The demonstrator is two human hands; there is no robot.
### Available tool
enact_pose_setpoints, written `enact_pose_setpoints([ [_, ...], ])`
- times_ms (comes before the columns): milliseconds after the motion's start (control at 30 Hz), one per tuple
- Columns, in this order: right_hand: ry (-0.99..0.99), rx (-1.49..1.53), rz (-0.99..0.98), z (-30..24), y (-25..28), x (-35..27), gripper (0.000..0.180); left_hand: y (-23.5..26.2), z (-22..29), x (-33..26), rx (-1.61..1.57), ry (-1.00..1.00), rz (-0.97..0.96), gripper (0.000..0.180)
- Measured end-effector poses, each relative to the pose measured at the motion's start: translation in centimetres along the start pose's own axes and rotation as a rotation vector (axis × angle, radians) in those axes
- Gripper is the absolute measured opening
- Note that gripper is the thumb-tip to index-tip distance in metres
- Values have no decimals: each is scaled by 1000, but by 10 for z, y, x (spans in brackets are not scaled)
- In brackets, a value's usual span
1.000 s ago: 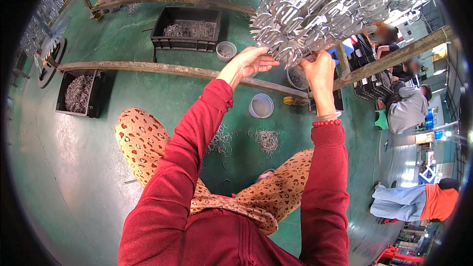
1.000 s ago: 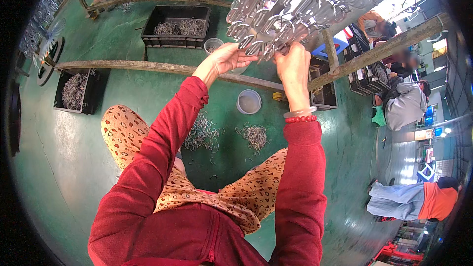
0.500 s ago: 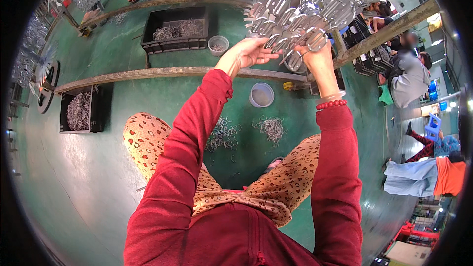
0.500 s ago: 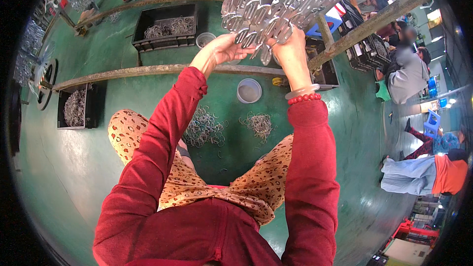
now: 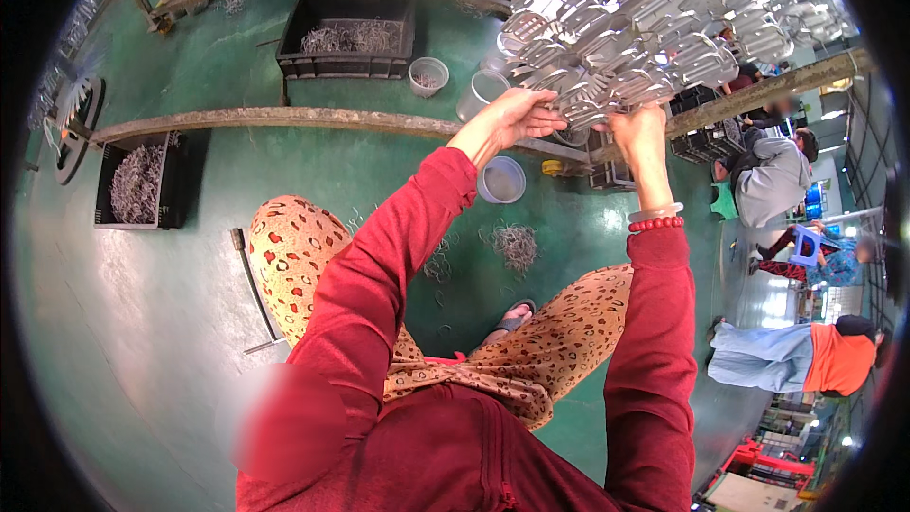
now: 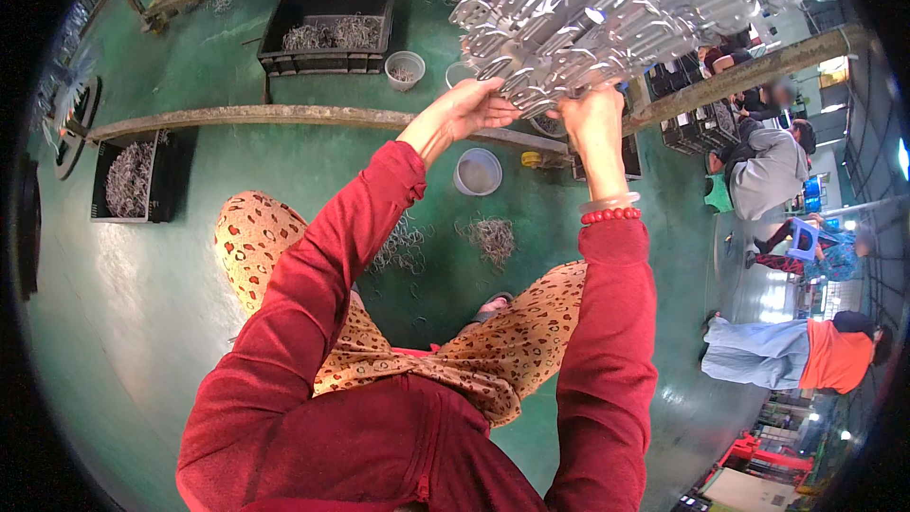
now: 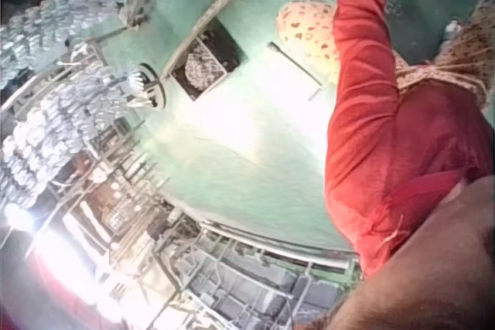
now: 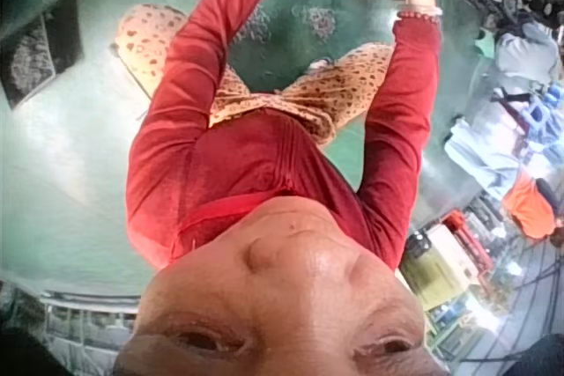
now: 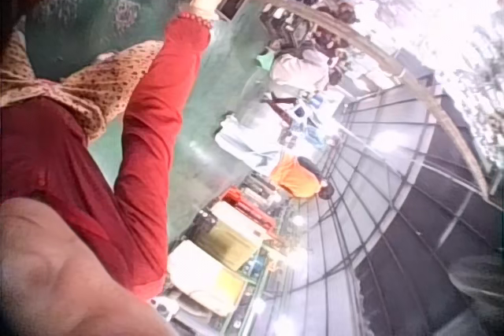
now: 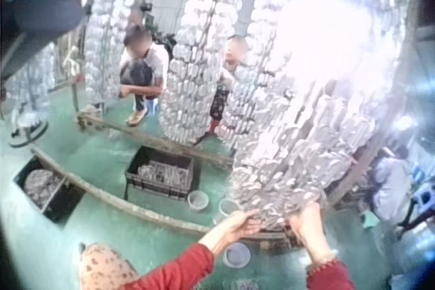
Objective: The person sits on the floor and repeatedly picks up small metal hooks from a container, then attaches each hook to a metal peeler hanging on a rack. The person continues this repetitive assembly process for the duration of the clip.
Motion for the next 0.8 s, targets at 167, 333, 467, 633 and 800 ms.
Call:
enact_pose_setpoints([
  [167,-45,123,-49,-5,-3,-7,30,-6,2,-12,105,48,-41,34],
  [333,137,-303,60,-15,10,-13,21,-4,-6,-7,66,68,-79,28],
  [467,190,-397,134,-7,9,-12,24,-8,-7,-13,81,23,-58,25],
  [633,137,-279,117,19,14,-2,28,-14,-12,-18,6,18,-52,22],
  [800,153,-398,167,27,18,0,27,-20,-19,-22,-45,18,-36,21],
])
Point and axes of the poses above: each hand's wrist, its own x-axis towards the middle knuckle, its own y-axis out of the back of the hand, z = x × y, the point moved 6 cm from there along x, towards the middle knuckle, and after that the axes turned 7 degrees about -y, right-handed, at the moved point
